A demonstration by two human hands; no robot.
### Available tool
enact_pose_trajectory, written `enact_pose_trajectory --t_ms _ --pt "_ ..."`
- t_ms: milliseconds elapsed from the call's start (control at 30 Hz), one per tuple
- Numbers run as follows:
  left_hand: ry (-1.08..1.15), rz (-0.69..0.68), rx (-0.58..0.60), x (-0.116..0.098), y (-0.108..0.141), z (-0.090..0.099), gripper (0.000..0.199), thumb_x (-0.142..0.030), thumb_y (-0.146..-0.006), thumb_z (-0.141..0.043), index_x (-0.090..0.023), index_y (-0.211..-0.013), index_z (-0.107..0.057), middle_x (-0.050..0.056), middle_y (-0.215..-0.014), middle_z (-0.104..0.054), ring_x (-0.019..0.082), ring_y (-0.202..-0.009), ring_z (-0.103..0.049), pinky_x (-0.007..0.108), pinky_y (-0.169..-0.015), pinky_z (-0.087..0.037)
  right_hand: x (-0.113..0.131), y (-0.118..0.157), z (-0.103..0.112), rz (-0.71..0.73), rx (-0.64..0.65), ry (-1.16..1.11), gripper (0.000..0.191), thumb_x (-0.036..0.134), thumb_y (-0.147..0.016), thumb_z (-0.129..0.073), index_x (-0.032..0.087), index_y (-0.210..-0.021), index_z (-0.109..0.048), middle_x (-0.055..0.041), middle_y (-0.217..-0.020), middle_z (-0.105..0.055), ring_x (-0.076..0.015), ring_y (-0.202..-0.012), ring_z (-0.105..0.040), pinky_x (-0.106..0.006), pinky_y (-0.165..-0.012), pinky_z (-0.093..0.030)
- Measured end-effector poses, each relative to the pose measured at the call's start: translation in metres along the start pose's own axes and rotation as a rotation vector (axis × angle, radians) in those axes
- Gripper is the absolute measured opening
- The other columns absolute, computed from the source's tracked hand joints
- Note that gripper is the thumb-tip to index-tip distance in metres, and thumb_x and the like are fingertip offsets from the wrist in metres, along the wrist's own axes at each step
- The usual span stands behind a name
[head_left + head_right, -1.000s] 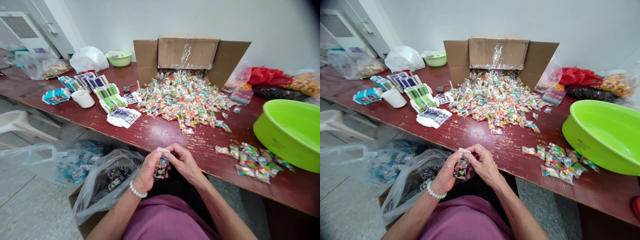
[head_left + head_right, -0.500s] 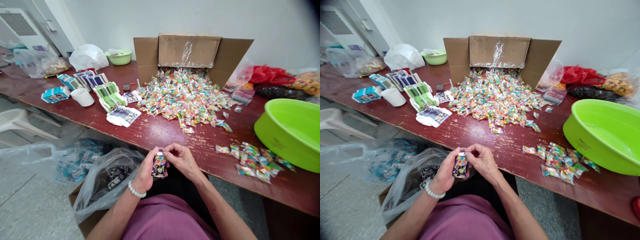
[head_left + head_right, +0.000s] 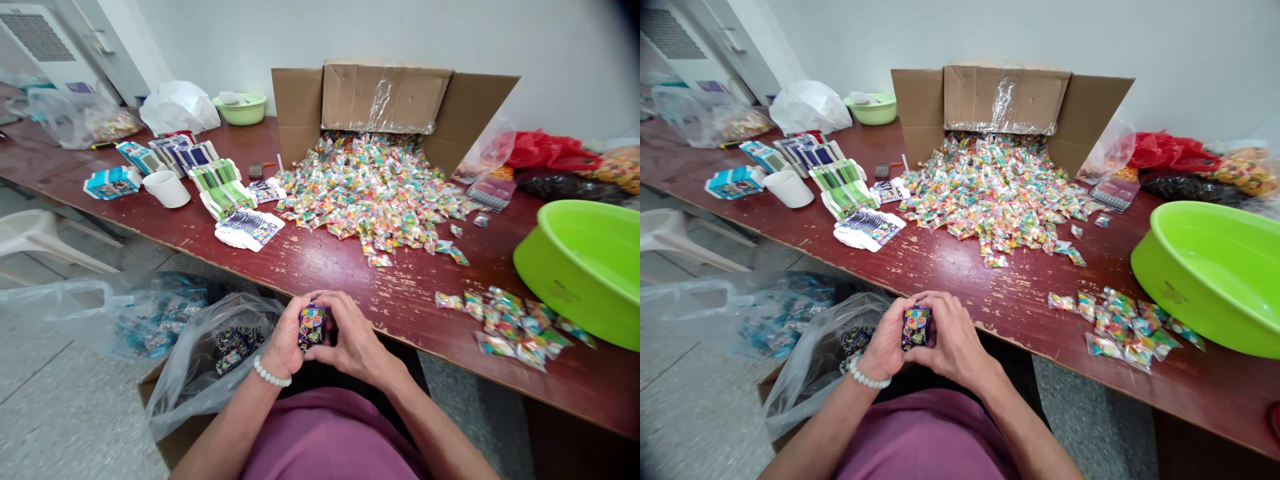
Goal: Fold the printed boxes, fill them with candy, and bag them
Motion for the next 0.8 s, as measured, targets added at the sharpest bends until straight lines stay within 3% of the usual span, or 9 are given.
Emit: enact_pose_trajectory --t_ms 67,167,267,367,467,533,600,700,800 --pt "0.015 -0.052 -0.064 -0.002 0.000 0.003 0.024 -0.028 -0.078 -0.062 -0.014 -0.096 -0.070 0.004 -0.085 -0.073 0.017 -0.076 -0.069 0.027 -0.073 -0.056 0.001 -0.001 -0.012 -0.005 0.018 0.139 0.075 0.030 -0.063 -0.084 0.019 -0.127 -0.048 -0.0148 -0.131 -0.056 -0.0313 -0.112 -0.054 -0.047 -0.092 -0.046" --pt "-0.026 -0.144 -0.124 -0.008 0.005 0.014 0.021 -0.030 -0.078 -0.067 -0.014 -0.092 -0.069 0.004 -0.090 -0.073 0.018 -0.083 -0.069 0.027 -0.080 -0.054 0.003 -0.009 -0.032 -0.014 0.039 0.232 0.072 0.024 -0.063 -0.077 0.018 -0.128 -0.046 -0.0155 -0.126 -0.057 -0.0317 -0.110 -0.055 -0.046 -0.090 -0.046" --pt "-0.202 -0.194 -0.162 -0.022 0.020 0.038 0.033 -0.041 -0.082 -0.066 -0.015 -0.102 -0.067 0.006 -0.091 -0.072 0.019 -0.078 -0.068 0.031 -0.076 -0.054 0.005 -0.022 -0.046 0.047 0.086 0.230 0.083 0.039 -0.057 -0.084 0.019 -0.129 -0.047 -0.0198 -0.136 -0.049 -0.0361 -0.117 -0.052 -0.050 -0.092 -0.046" --pt "-0.624 -0.296 -0.248 -0.053 0.040 0.075 0.045 -0.054 -0.087 -0.055 -0.019 -0.114 -0.065 0.007 -0.094 -0.071 0.022 -0.078 -0.067 0.036 -0.075 -0.054 -0.007 -0.032 -0.042 0.101 0.065 0.221 0.106 0.059 -0.054 -0.085 0.018 -0.140 -0.036 -0.0241 -0.152 -0.032 -0.0406 -0.133 -0.040 -0.055 -0.098 -0.043" --pt "-1.219 -0.546 -0.484 -0.097 0.047 0.102 0.046 -0.055 -0.085 -0.055 -0.021 -0.116 -0.065 0.009 -0.111 -0.068 0.027 -0.103 -0.063 0.041 -0.094 -0.047 -0.038 -0.035 -0.024 0.044 -0.109 0.260 0.087 0.048 -0.077 -0.074 0.017 -0.145 -0.029 -0.0230 -0.146 -0.041 -0.0356 -0.134 -0.042 -0.053 -0.103 -0.042" --pt "-1.512 -0.712 -0.574 -0.121 0.032 0.102 0.048 -0.053 -0.087 -0.053 -0.021 -0.122 -0.062 0.010 -0.115 -0.065 0.028 -0.107 -0.060 0.043 -0.097 -0.044 -0.063 -0.032 -0.015 -0.030 -0.194 0.280 0.061 0.035 -0.086 -0.065 0.018 -0.139 -0.038 -0.0194 -0.133 -0.053 -0.0323 -0.121 -0.054 -0.050 -0.097 -0.047" --pt "-1.708 -0.830 -0.641 -0.139 0.003 0.088 0.046 -0.049 -0.091 -0.049 -0.021 -0.126 -0.060 0.012 -0.117 -0.063 0.028 -0.108 -0.058 0.042 -0.097 -0.043 -0.080 -0.029 -0.011 -0.066 -0.237 0.286 0.045 0.029 -0.088 -0.061 0.019 -0.130 -0.047 -0.0158 -0.120 -0.060 -0.0295 -0.106 -0.061 -0.047 -0.091 -0.050" --pt "-1.908 -0.778 -0.841 -0.161 -0.049 0.062 0.045 -0.046 -0.092 -0.049 -0.022 -0.129 -0.059 0.018 -0.127 -0.057 0.037 -0.117 -0.050 0.049 -0.096 -0.038 -0.089 -0.026 -0.012 -0.042 -0.237 0.296 0.033 0.026 -0.089 -0.059 0.020 -0.120 -0.054 -0.0130 -0.114 -0.063 -0.0282 -0.102 -0.061 -0.046 -0.091 -0.050" --pt "-1.895 -0.694 -0.847 -0.178 -0.088 0.048 0.040 -0.044 -0.087 -0.059 -0.018 -0.117 -0.064 0.023 -0.130 -0.052 0.044 -0.123 -0.041 0.054 -0.096 -0.033 -0.086 -0.026 -0.014 -0.026 -0.221 0.298 0.029 0.025 -0.089 -0.059 0.020 -0.117 -0.056 -0.0124 -0.114 -0.064 -0.0278 -0.104 -0.060 -0.045 -0.091 -0.049"
Point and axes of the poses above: each hand's wrist, its own y-axis away from the middle knuckle, its own z-axis out of the back of the hand, x = y × z, the point moved 3 cm from there along -y, towards the middle knuckle
